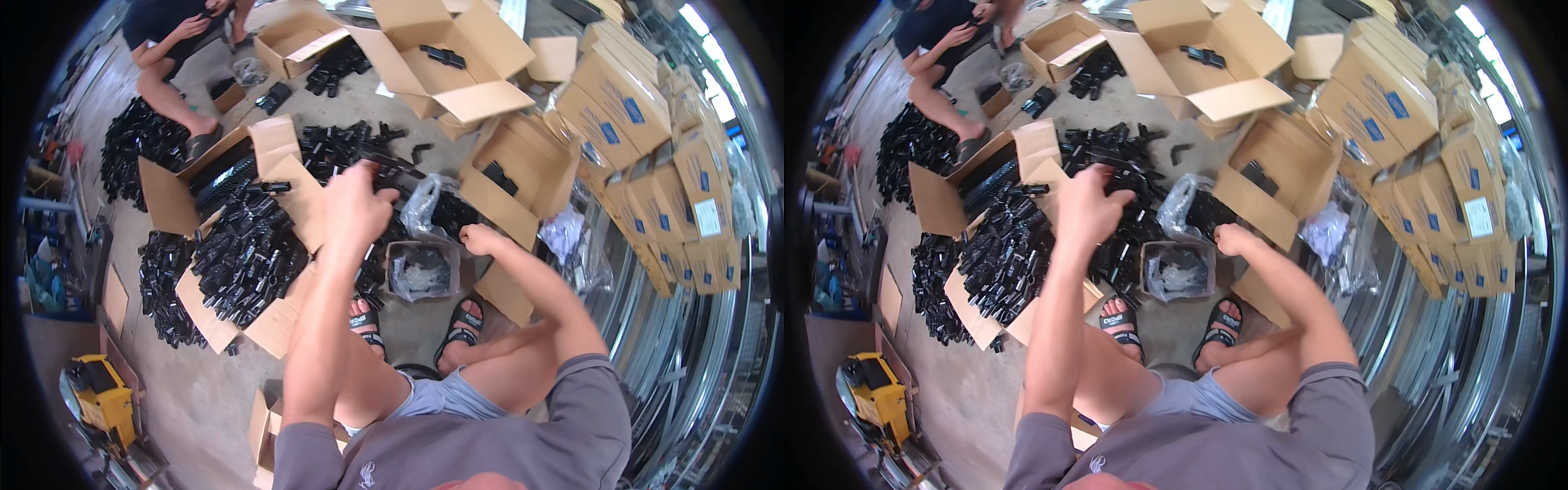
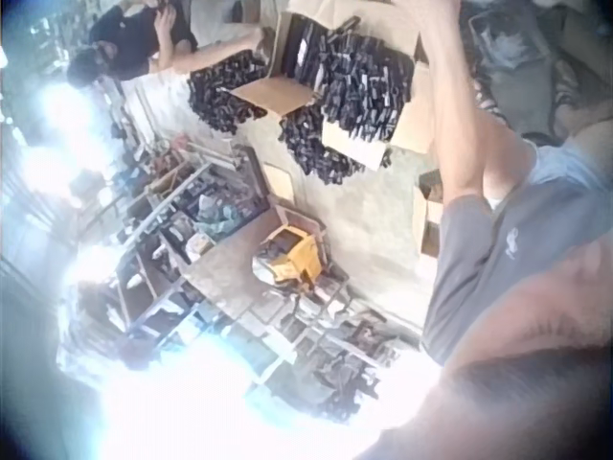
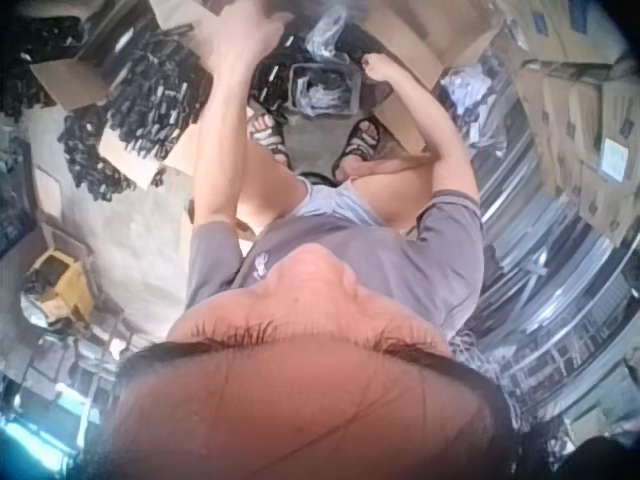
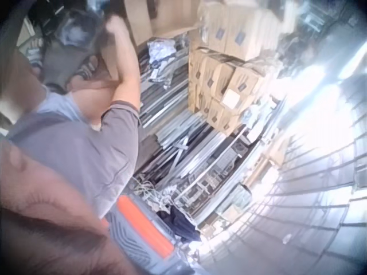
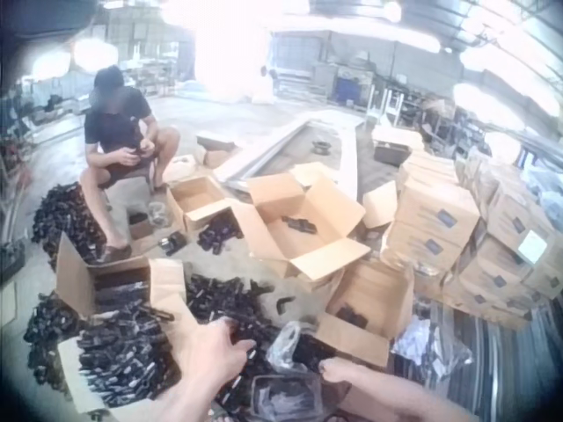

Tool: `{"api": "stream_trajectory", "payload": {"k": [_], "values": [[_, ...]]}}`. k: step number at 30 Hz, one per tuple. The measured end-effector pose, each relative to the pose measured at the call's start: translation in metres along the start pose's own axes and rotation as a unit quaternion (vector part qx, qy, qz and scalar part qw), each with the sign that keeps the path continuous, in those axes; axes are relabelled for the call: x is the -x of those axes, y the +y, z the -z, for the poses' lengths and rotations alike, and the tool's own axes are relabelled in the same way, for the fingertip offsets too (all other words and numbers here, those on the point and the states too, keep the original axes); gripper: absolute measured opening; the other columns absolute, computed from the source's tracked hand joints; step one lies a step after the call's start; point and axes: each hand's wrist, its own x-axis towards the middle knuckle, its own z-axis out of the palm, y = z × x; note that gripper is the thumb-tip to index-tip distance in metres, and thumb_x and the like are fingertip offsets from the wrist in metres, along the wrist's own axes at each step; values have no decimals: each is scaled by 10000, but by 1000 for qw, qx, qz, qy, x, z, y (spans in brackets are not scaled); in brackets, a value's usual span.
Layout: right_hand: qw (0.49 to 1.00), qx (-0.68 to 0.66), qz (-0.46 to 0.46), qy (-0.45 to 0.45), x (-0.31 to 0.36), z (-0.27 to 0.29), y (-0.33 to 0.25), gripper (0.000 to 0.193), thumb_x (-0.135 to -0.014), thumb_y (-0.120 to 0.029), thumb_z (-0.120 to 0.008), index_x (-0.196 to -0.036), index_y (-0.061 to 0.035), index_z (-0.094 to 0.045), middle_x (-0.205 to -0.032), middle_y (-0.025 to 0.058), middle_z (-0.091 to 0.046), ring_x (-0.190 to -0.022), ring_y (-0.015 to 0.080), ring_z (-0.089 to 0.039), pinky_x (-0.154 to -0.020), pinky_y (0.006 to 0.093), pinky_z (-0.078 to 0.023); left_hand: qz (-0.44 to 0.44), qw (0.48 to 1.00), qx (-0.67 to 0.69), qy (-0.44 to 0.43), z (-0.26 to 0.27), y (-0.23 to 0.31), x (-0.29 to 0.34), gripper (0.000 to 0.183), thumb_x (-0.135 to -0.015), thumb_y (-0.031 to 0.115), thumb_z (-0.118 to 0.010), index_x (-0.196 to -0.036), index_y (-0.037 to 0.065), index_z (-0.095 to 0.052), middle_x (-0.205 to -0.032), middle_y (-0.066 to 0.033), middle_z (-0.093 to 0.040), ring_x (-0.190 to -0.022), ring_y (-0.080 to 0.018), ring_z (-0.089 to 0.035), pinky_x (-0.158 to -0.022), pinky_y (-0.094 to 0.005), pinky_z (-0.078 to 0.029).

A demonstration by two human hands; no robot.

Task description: The person picks up black plastic connector components from boxes on the floor, fits them together by hand, and places the assembled parts into a different box.

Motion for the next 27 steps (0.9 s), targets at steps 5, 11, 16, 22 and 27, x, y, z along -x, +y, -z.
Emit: {"api": "stream_trajectory", "payload": {"k": [5,11,16,22,27], "values": [[946,-106,-130,276,-90,-38,67,268,-825,-196,-582,-1022,-46,-682,-1056,220,-672,-1052,393,-627,-921,472,-490,-31,999,16,8,-26,35,-8,469,-721,97,-729,-1083,7,-445,-975,-223,-689,-934,-440,-648,-851,-462,-517],[926,-184,-284,169,-125,-103,12,325,-800,-108,-625,-1122,-81,-659,-1198,208,-643,-1150,379,-603,-990,464,-477,-15,997,53,-47,-6,11,10,506,-739,90,-746,-1109,-4,-414,-1011,-250,-677,-929,-444,-648,-827,-504,-512],[939,-157,-263,156,-116,-96,31,308,-792,-157,-699,-1082,-59,-660,-1117,190,-677,-1112,358,-627,-961,446,-493,-14,994,68,-79,-9,22,8,477,-749,84,-746,-1100,4,-433,-1003,-241,-675,-943,-433,-643,-838,-490,-498],[950,-129,-200,201,-92,-92,4,240,-833,-229,-709,-1000,-70,-642,-1032,171,-699,-1022,365,-656,-883,457,-516,-15,994,75,-73,-2,25,17,483,-749,84,-750,-1106,2,-435,-1036,-242,-675,-976,-430,-641,-851,-488,-495],[940,-133,-192,249,-94,-89,7,188,-863,-215,-672,-971,-68,-625,-1005,179,-695,-980,379,-660,-843,467,-523,-21,994,68,-83,-4,27,19,482,-742,79,-750,-1107,2,-445,-1048,-237,-677,-973,-430,-644,-851,-484,-502]]}}
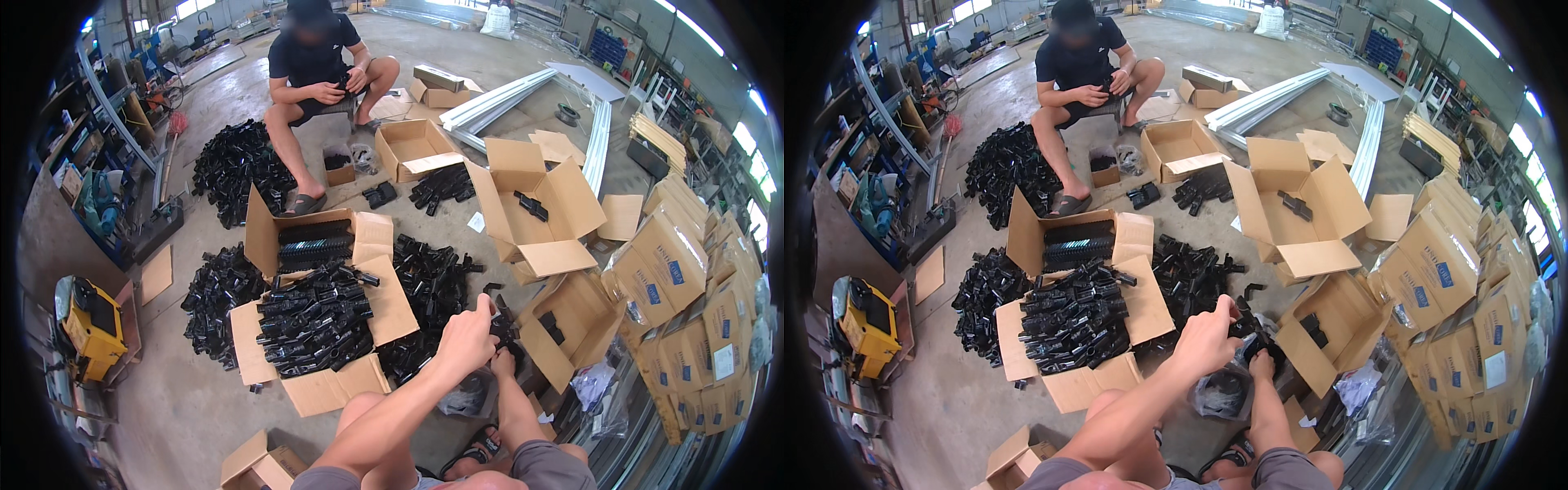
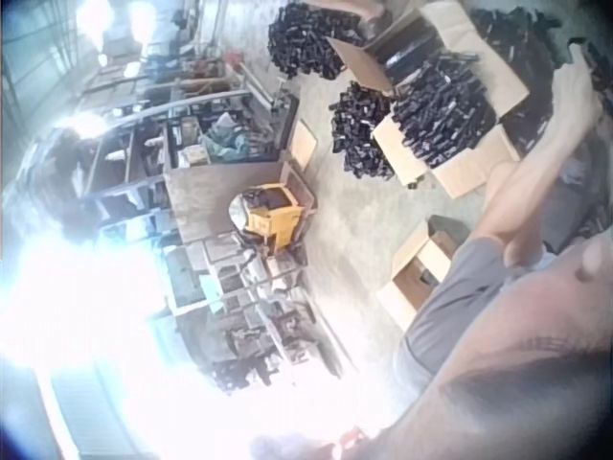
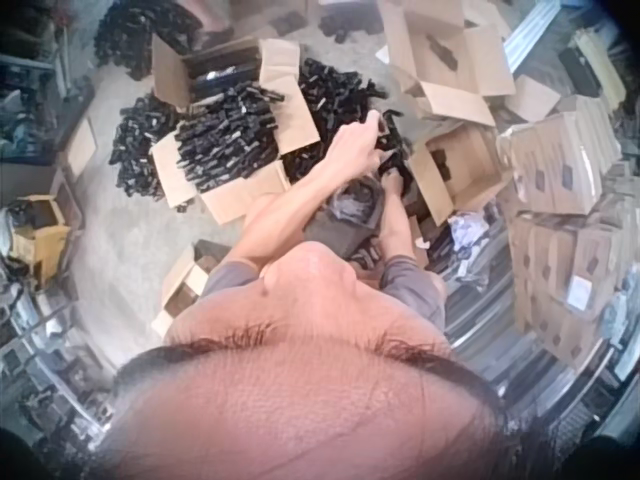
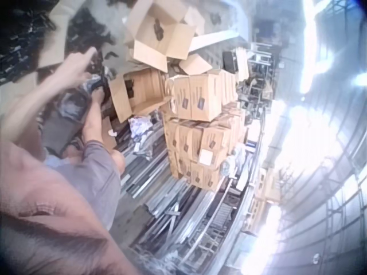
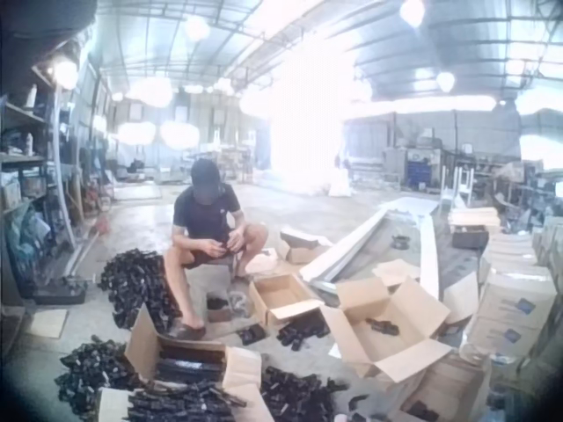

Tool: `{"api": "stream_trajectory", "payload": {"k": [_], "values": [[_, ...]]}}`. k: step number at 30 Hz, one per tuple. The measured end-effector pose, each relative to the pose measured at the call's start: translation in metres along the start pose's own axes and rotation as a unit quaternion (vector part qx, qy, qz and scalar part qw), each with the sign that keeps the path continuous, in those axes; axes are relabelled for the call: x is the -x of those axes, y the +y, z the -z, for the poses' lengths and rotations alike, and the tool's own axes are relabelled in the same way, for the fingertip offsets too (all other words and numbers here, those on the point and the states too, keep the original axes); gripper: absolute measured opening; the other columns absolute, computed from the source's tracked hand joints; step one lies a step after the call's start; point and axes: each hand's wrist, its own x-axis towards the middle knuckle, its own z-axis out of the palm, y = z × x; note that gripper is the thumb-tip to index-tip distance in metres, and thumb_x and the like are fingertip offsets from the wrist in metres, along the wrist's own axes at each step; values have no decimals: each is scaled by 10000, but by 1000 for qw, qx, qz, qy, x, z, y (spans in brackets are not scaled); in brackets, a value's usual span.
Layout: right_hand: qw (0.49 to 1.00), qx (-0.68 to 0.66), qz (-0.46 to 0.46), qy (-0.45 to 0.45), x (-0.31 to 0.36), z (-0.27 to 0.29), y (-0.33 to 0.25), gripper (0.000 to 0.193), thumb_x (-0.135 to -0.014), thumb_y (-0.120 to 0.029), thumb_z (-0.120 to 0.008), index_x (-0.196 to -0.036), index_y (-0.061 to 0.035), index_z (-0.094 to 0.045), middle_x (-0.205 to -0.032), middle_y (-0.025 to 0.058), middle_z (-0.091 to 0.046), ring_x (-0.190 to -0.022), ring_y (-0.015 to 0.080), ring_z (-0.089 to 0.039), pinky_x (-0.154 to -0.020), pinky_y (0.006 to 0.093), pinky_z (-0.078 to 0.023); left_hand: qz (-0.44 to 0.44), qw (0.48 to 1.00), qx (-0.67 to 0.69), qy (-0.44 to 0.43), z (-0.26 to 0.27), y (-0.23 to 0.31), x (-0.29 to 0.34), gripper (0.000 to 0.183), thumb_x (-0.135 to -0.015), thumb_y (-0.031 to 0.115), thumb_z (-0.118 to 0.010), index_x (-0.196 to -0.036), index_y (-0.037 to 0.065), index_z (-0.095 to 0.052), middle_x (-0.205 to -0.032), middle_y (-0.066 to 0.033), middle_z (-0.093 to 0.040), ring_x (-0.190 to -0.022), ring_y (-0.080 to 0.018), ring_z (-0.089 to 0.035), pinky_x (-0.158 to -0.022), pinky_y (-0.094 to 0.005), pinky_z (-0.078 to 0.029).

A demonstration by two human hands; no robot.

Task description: The person picks up black plastic connector components from boxes on the floor, fits them together by hand, and places the assembled parts into a different box.

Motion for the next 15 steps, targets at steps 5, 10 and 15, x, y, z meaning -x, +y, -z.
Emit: {"api": "stream_trajectory", "payload": {"k": [5,10,15], "values": [[982,33,186,13,14,26,-12,139,-870,-191,-650,-949,-81,-620,-948,178,-677,-913,390,-653,-793,487,-526,5,1000,-29,6,3,-7,-6,506,-720,120,-777,-1098,8,-458,-999,-240,-681,-957,-430,-649,-845,-482,-507],[893,127,427,-58,39,140,-55,102,-858,-146,-576,-891,-86,-651,-876,171,-605,-858,366,-626,-727,477,-502,3,997,-70,12,-5,-15,-12,523,-706,168,-801,-1081,21,-468,-933,-243,-682,-912,-429,-662,-823,-475,-525],[889,-97,443,63,124,273,-140,162,-935,-57,-544,-1029,-3,-664,-964,162,-625,-887,336,-648,-764,371,-518,-2,998,-63,0,-10,-9,-7,518,-703,153,-806,-1081,26,-477,-947,-209,-695,-930,-408,-664,-833,-464,-525]]}}
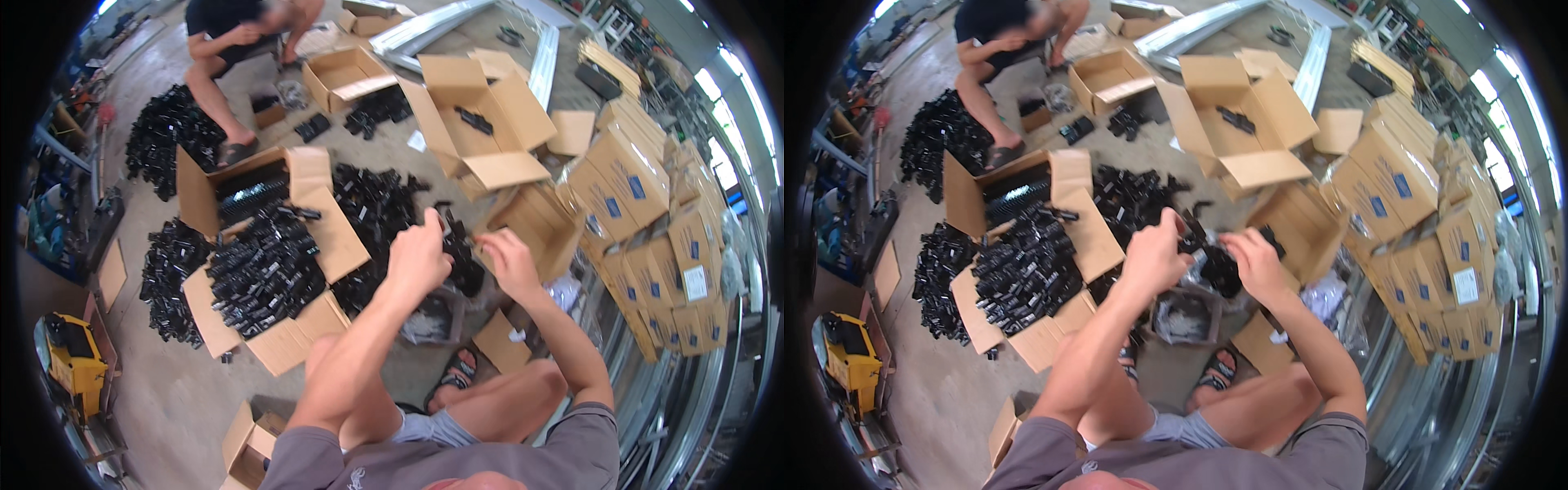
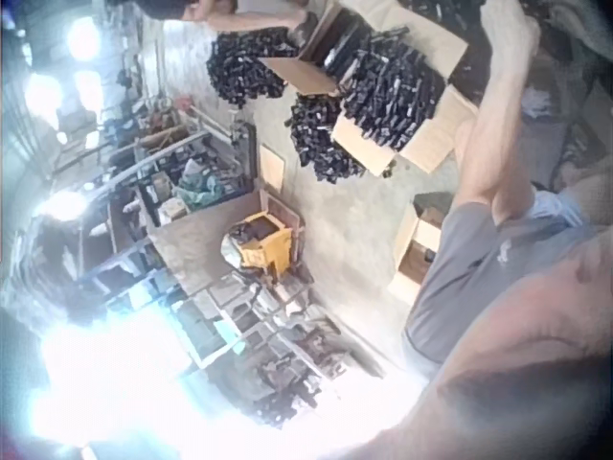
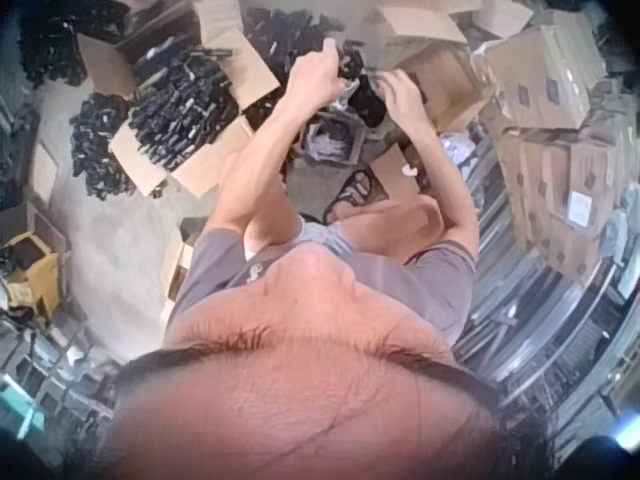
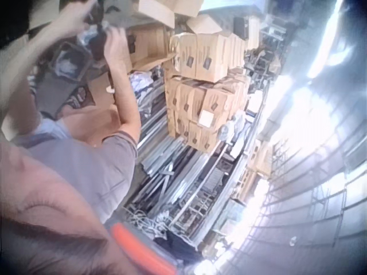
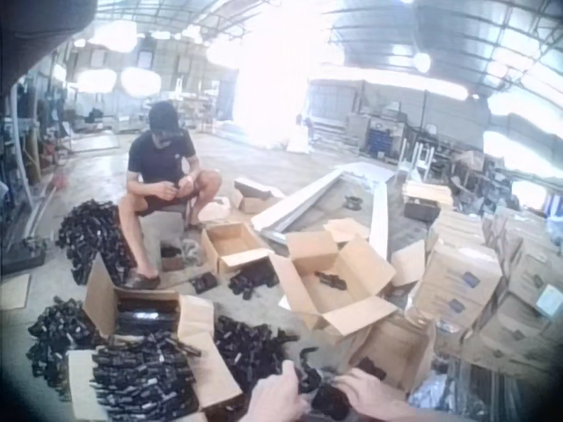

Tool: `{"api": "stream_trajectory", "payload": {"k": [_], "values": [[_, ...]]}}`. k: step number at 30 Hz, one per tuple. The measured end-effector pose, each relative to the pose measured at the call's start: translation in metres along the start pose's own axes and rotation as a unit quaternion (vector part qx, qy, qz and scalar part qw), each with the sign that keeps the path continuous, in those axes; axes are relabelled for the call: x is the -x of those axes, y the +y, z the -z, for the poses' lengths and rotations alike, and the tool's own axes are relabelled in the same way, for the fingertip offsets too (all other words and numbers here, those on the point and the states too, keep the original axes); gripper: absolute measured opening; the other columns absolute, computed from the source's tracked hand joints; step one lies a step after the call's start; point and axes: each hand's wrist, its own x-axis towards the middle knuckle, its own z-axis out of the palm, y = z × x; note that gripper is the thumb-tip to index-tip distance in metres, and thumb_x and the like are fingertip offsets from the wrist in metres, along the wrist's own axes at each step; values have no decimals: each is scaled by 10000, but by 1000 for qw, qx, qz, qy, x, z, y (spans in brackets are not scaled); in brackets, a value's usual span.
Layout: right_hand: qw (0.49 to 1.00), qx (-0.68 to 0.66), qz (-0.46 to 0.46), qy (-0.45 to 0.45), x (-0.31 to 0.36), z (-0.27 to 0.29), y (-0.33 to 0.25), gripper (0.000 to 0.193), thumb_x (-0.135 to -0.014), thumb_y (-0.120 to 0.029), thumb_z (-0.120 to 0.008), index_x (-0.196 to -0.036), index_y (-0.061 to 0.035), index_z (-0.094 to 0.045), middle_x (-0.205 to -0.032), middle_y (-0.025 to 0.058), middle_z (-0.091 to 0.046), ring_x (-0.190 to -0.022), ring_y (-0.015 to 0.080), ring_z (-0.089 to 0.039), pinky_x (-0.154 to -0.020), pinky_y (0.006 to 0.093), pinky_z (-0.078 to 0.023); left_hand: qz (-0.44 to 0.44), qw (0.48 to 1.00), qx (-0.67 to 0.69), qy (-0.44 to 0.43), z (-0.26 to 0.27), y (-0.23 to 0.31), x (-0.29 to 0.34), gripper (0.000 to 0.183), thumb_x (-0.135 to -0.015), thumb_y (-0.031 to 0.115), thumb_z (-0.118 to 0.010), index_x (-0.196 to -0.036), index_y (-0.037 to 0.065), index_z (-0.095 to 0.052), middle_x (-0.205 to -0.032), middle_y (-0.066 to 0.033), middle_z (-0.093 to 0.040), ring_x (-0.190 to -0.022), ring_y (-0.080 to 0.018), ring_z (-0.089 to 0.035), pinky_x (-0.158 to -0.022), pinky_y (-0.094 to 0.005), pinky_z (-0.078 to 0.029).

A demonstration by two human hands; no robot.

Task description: The person picks up black plastic connector components from boxes on the floor, fits them together by hand, and places the assembled parts into a different box.

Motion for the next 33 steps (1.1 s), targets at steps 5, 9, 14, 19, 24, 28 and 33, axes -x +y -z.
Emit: {"api": "stream_trajectory", "payload": {"k": [5,9,14,19,24,28,33], "values": [[974,-120,-46,189,24,27,-78,182,-775,14,-740,-945,-3,-676,-933,93,-697,-877,267,-658,-762,367,-516,-28,998,-40,-29,-2,14,15,534,-692,144,-821,-1077,32,-468,-897,-220,-690,-871,-412,-669,-778,-476,-520],[972,77,162,155,26,15,-66,213,-723,-18,-727,-926,-71,-691,-979,30,-694,-962,209,-640,-808,346,-476,-49,995,-63,-53,-11,16,28,535,-686,140,-821,-1068,29,-463,-855,-214,-686,-824,-411,-671,-741,-480,-522],[949,162,202,178,31,-1,-47,181,-729,-102,-673,-904,-126,-709,-1153,27,-651,-1137,230,-572,-924,423,-427,-68,993,-73,-61,-19,21,40,533,-675,128,-814,-1058,18,-461,-819,-211,-679,-773,-409,-667,-686,-477,-524],[948,193,206,147,34,-9,-42,86,-790,-134,-656,-858,-121,-707,-1233,29,-622,-1247,232,-494,-1002,438,-380,-87,992,-72,-50,-30,21,40,551,-665,147,-818,-1064,18,-461,-797,-206,-675,-769,-402,-669,-688,-471,-524],[960,169,178,135,38,-5,-44,61,-774,-123,-676,-823,-96,-701,-1244,51,-613,-1257,261,-491,-1005,452,-372,-71,992,-79,-60,-29,21,38,559,-659,166,-821,-1060,26,-457,-793,-191,-680,-785,-389,-674,-693,-457,-523],[968,157,159,117,43,-4,-41,77,-758,-110,-685,-824,-75,-703,-1243,73,-610,-1267,289,-490,-996,457,-373,-55,992,-80,-78,-29,24,39,556,-659,163,-820,-1060,39,-456,-848,-186,-699,-821,-382,-679,-713,-460,-519],[972,145,146,118,47,-6,-40,68,-771,-102,-653,-817,-70,-691,-1259,69,-597,-1296,272,-462,-1014,457,-357,-67,992,-79,-75,-32,22,39,535,-665,160,-818,-1047,41,-462,-885,-196,-707,-850,-381,-681,-736,-468,-516]]}}
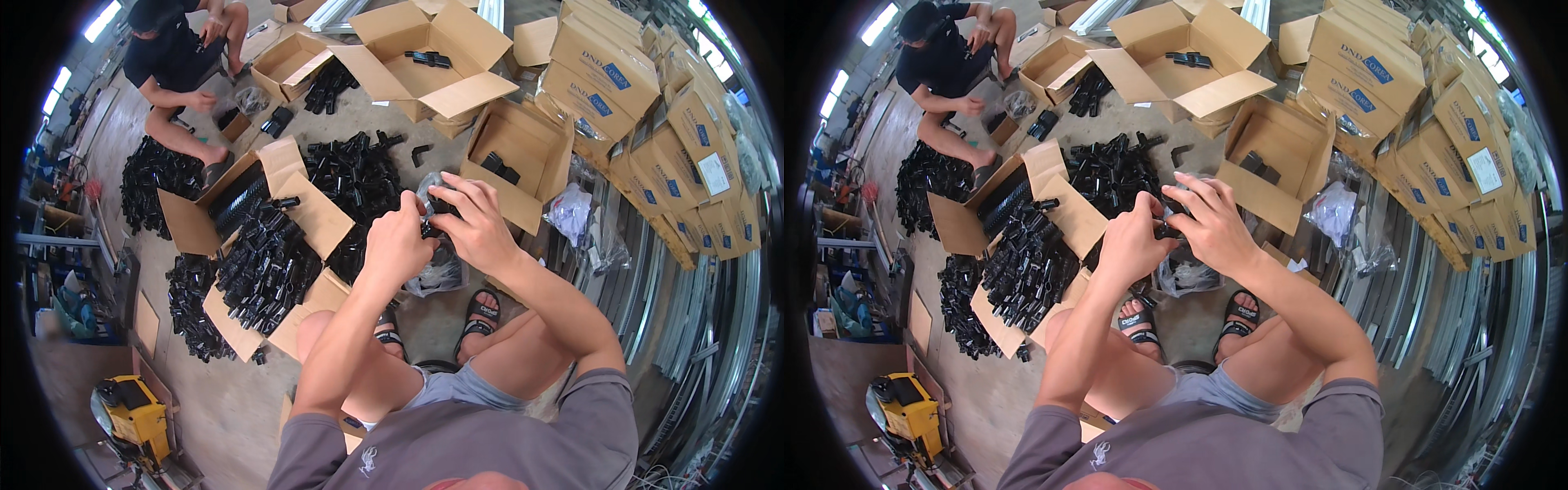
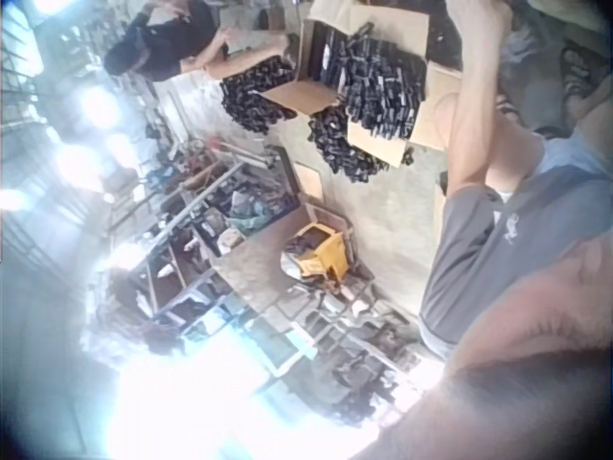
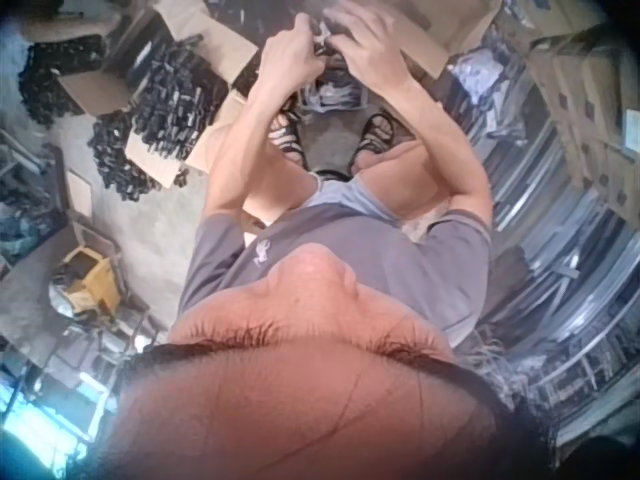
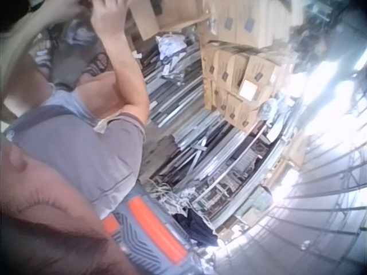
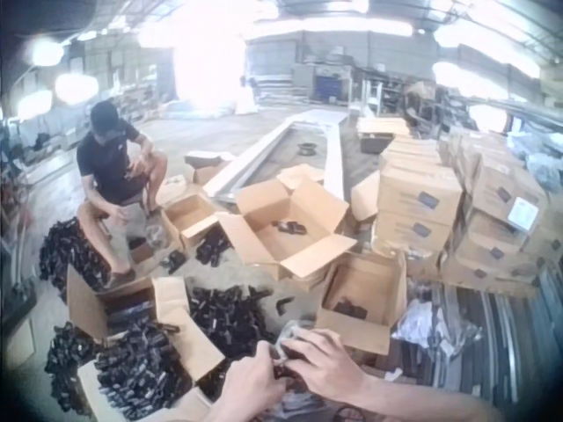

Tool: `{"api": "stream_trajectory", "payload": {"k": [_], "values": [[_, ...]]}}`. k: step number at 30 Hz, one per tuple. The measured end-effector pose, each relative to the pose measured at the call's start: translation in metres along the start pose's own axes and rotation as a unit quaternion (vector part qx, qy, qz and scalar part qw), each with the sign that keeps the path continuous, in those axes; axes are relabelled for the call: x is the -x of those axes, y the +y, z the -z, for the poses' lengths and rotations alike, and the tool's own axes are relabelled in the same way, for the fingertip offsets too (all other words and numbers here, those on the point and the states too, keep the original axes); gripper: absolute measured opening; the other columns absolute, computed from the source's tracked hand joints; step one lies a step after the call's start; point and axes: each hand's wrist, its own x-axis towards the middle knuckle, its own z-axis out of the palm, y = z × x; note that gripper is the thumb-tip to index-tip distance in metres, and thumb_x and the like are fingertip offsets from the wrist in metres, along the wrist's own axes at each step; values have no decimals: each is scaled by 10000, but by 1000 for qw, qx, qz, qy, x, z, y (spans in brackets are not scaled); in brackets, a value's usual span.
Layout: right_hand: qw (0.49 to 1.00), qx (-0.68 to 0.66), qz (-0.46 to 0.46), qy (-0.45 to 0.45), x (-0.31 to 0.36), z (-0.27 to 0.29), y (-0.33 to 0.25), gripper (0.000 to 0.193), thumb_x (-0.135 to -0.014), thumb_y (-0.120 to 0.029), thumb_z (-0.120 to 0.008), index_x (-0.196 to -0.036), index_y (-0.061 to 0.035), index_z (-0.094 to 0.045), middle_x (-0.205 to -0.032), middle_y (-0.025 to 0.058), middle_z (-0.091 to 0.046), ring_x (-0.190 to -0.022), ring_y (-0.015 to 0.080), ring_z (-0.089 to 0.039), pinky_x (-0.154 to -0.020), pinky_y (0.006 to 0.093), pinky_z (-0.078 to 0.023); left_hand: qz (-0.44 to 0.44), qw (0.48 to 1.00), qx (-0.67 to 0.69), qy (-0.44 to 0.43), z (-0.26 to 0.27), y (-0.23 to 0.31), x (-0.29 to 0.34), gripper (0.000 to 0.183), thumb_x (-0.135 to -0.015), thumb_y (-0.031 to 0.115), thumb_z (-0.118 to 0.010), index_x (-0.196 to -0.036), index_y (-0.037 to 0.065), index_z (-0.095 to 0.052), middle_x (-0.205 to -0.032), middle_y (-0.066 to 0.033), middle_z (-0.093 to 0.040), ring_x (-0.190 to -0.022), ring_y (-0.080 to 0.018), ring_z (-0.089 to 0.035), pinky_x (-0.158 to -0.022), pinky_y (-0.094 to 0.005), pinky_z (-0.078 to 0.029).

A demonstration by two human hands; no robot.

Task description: The person picks up black plastic connector components from boxes on the floor, fits them together by hand, and places the assembled parts into a different box.

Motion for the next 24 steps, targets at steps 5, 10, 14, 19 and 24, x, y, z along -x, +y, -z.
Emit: {"api": "stream_trajectory", "payload": {"k": [5,10,14,19,24], "values": [[1000,-1,-23,1,-1,3,-3,67,-759,-81,-632,-806,-69,-677,-1278,70,-583,-1306,261,-450,-1027,452,-347,16,999,26,-15,3,5,2,498,-669,162,-819,-1029,27,-503,-930,-214,-708,-866,-375,-683,-745,-443,-521],[999,-22,-21,15,-4,19,-2,221,-781,-62,-644,-993,-87,-704,-1264,85,-588,-1251,284,-499,-999,434,-383,9,998,60,-2,11,7,6,473,-709,155,-816,-1028,3,-502,-939,-210,-714,-831,-325,-702,-730,-403,-529],[962,-156,-179,136,1,33,3,349,-939,-140,-598,-1277,-55,-577,-1199,127,-625,-1115,298,-597,-914,392,-467,35,987,155,-3,20,11,6,427,-763,95,-798,-1027,-8,-479,-938,-190,-715,-856,-187,-695,-726,-310,-536],[822,-455,-343,-3,20,17,17,398,-1011,-276,-538,-1287,12,-543,-1104,165,-656,-909,181,-650,-818,333,-516,12,930,367,-4,26,21,10,393,-829,-22,-716,-1095,-4,-428,-990,-191,-711,-850,-144,-672,-702,-253,-537],[783,-500,-360,-85,19,20,14,386,-999,-279,-556,-1241,21,-574,-867,105,-666,-768,140,-635,-693,306,-511,-12,894,448,-20,22,16,12,338,-898,-59,-632,-1185,-16,-459,-1024,-182,-704,-888,-126,-658,-759,-236,-534]]}}
